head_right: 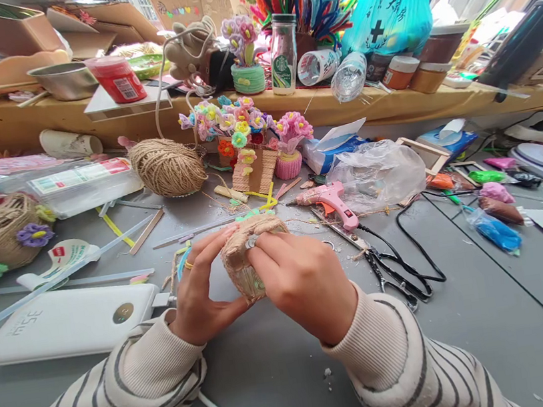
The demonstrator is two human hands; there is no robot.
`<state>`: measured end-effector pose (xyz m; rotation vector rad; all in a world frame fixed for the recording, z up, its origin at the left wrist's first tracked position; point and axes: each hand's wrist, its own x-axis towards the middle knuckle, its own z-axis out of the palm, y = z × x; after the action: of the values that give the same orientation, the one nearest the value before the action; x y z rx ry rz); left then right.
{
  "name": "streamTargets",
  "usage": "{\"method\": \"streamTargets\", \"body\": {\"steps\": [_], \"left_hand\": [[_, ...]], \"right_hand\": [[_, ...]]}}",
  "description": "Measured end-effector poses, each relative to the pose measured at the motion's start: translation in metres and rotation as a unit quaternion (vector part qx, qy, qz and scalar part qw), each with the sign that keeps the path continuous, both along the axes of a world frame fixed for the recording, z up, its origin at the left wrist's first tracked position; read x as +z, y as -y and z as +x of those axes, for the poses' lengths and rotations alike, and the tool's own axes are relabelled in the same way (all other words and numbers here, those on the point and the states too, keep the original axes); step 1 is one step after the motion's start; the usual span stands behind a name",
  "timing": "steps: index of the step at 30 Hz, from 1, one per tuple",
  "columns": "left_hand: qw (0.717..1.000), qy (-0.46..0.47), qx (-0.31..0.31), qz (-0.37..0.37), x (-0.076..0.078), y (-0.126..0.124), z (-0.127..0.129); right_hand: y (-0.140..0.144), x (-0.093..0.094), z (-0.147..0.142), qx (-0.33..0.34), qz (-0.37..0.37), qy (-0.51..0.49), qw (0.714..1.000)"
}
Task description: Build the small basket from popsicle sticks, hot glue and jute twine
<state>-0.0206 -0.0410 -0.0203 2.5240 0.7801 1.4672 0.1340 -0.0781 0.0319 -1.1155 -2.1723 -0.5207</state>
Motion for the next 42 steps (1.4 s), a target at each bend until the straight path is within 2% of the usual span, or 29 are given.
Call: {"method": "streamTargets", "body": {"steps": [26,33,42], "left_hand": [[1.000,-0.001,-0.002,-0.007,-0.0006,0.0004,0.0003],[0.999,-0.006,-0.015,-0.039,-0.0003,0.0004,0.0008],[0.997,-0.010,-0.043,-0.068,0.0006,-0.0017,0.0022]], "right_hand": [[0.0013,-0.0008,0.0015,-0.011,0.018,0.015,1.000],[0.0004,-0.0012,0.0024,-0.004,-0.045,-0.001,0.999],[-0.0009,-0.0019,0.0035,-0.027,-0.067,0.009,0.997]]}}
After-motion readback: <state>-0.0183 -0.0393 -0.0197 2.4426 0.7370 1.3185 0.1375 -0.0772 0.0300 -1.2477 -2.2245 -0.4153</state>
